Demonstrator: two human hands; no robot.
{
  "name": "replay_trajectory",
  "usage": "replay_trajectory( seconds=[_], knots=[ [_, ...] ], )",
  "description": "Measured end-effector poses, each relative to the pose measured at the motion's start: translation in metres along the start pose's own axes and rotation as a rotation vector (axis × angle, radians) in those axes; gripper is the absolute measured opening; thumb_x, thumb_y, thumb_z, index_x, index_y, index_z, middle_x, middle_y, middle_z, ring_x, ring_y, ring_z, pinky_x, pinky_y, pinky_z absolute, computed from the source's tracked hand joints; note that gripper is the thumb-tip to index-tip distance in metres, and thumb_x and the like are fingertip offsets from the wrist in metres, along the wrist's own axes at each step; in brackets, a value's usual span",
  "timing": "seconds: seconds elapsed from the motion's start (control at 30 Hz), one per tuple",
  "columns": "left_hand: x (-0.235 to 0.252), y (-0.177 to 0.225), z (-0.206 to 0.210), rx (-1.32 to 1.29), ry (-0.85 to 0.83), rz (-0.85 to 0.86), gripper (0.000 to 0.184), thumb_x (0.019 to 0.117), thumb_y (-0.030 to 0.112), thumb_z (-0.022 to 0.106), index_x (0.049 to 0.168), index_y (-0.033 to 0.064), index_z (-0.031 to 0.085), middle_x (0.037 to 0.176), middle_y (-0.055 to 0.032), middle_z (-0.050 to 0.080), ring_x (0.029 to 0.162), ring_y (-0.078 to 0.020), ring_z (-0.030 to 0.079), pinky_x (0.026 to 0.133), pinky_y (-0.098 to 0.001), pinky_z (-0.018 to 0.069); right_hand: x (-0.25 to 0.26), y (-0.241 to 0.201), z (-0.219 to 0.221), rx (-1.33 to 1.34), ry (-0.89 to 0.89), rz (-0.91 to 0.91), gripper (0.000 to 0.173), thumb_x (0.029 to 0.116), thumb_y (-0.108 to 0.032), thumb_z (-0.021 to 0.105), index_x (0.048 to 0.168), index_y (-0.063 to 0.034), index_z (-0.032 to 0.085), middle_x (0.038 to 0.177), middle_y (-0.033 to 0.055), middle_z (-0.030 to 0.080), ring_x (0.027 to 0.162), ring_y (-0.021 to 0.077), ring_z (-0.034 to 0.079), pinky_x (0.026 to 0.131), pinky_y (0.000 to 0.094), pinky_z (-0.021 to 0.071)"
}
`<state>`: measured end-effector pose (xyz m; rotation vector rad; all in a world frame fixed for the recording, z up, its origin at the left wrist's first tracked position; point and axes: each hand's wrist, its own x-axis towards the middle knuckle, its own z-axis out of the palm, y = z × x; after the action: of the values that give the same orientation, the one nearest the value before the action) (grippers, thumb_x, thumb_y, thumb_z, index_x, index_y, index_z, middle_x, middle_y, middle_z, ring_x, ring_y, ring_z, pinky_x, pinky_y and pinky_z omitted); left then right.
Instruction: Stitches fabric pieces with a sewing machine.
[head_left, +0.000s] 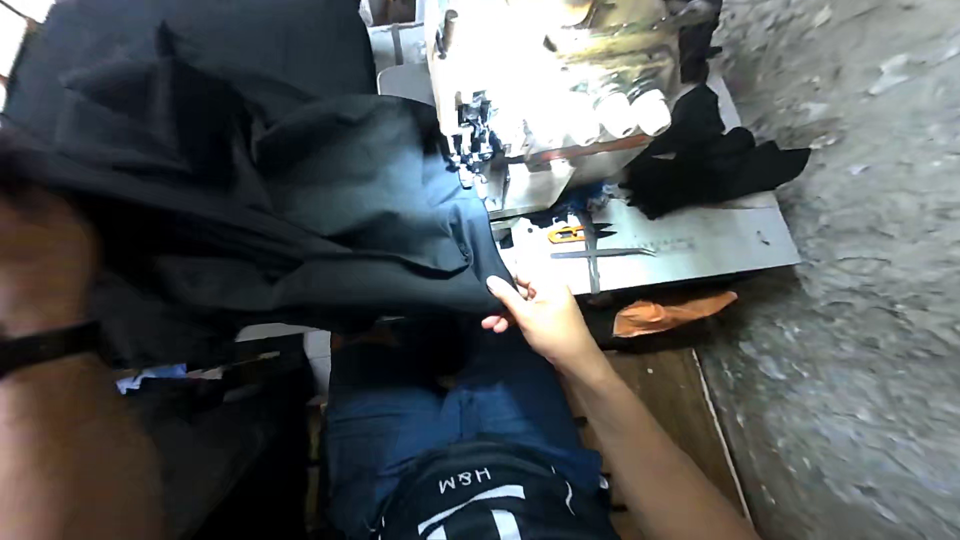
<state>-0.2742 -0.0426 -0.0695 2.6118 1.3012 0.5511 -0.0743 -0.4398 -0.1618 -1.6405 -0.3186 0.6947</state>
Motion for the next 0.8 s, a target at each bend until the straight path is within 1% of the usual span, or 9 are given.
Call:
replay_trajectory(
  seconds=[0.13,0.2,0.27,0.33,0.43,0.53,0.6,0.7,0.8],
  knots=[
    [-0.041,0.14,0.037,-0.235,0.058,0.468,0.037,0.1067,0.019,0.049,0.138,0.0014,0.058,0.136,-0.0173,0.063,0.124,-0.0261,0.063,0.107,-0.0449,0.05,0.014,0.008,-0.018,-0.314,0.104,-0.139,0.018,0.1001,-0.021,0.067,0.098,-0.0053,0.073,0.074,0.0,0.072,0.058,0.0063,0.069,0.056,0.0229,0.0614],
    [-0.074,0.195,0.077,-0.298,-0.014,0.572,0.045,0.1064,0.027,0.05,0.147,0.0075,0.056,0.152,-0.0074,0.055,0.143,-0.0207,0.048,0.121,-0.0477,0.0345,0.021,0.009,-0.022,-0.362,0.141,-0.143,0.018,0.1001,-0.022,0.066,0.099,-0.0062,0.074,0.07,-0.0005,0.071,0.055,0.0058,0.067,0.054,0.0233,0.0601],
    [-0.08,0.2,0.117,-0.254,-0.145,0.575,0.053,0.1084,0.038,0.041,0.157,0.0183,0.045,0.167,0.0012,0.036,0.156,-0.0189,0.027,0.127,-0.054,0.0196,0.022,0.008,-0.022,-0.375,0.147,-0.1,0.02,0.0997,-0.023,0.067,0.103,-0.0053,0.075,0.073,0.0019,0.072,0.056,0.0085,0.068,0.056,0.0278,0.061],
    [-0.072,0.183,0.134,-0.283,-0.194,0.571,0.054,0.107,0.038,0.034,0.158,0.0221,0.045,0.17,0.0004,0.028,0.158,-0.0227,0.021,0.127,-0.0549,0.0207,0.026,0.005,-0.019,-0.341,0.134,-0.085,0.021,0.0988,-0.023,0.068,0.104,-0.0042,0.076,0.079,0.0043,0.074,0.062,0.011,0.07,0.062,0.0319,0.0633],
    [-0.075,0.171,0.135,-0.336,-0.271,0.611,0.059,0.1087,0.039,0.025,0.159,0.0112,0.039,0.171,-0.0104,0.021,0.158,-0.0281,0.02,0.127,-0.0515,0.023,0.028,0.01,-0.021,-0.453,0.185,-0.175,0.022,0.0987,-0.024,0.068,0.103,-0.0065,0.079,0.091,0.0084,0.077,0.084,0.0199,0.074,0.078,0.043,0.0608],
    [-0.105,0.16,0.103,-0.478,-0.209,0.673,0.052,0.1111,0.027,0.03,0.139,-0.0081,0.057,0.154,-0.0274,0.046,0.149,-0.0365,0.039,0.123,-0.0499,0.0312,0.014,0.004,-0.063,-0.459,0.207,-0.243,0.019,0.0977,-0.023,0.068,0.109,-0.0128,0.079,0.099,0.0015,0.078,0.087,0.012,0.074,0.078,0.035,0.0622],
    [-0.145,0.161,0.093,-0.63,-0.183,0.669,0.03,0.1081,0.017,0.044,0.116,-0.0015,0.066,0.128,-0.0152,0.067,0.131,-0.0214,0.058,0.114,-0.0398,0.0443,0.006,0.002,-0.125,-0.49,0.297,-0.215,0.018,0.0982,-0.022,0.069,0.112,-0.0148,0.078,0.1,-0.0013,0.077,0.084,0.0083,0.073,0.076,0.0321,0.0631],
    [-0.209,0.151,0.114,-0.724,-0.469,0.58,0.023,0.1056,0.013,0.055,0.111,0.0028,0.074,0.111,-0.0101,0.076,0.108,-0.0165,0.071,0.099,-0.0373,0.0563,0.036,-0.014,-0.214,-0.692,0.516,-0.303,0.019,0.1009,-0.023,0.067,0.11,-0.0091,0.075,0.094,0.0046,0.076,0.08,0.0139,0.073,0.074,0.039,0.0625],
    [-0.242,0.167,0.122,-0.725,-0.69,0.566,0.024,0.1042,0.01,0.057,0.112,-0.0017,0.076,0.105,-0.0162,0.077,0.099,-0.0213,0.075,0.095,-0.038,0.0575,0.109,-0.043,-0.253,-0.899,0.476,-0.503,0.022,0.0993,-0.02,0.067,0.117,-0.0089,0.076,0.112,0.0076,0.075,0.108,0.02,0.07,0.097,0.0433,0.0562]
  ],
)
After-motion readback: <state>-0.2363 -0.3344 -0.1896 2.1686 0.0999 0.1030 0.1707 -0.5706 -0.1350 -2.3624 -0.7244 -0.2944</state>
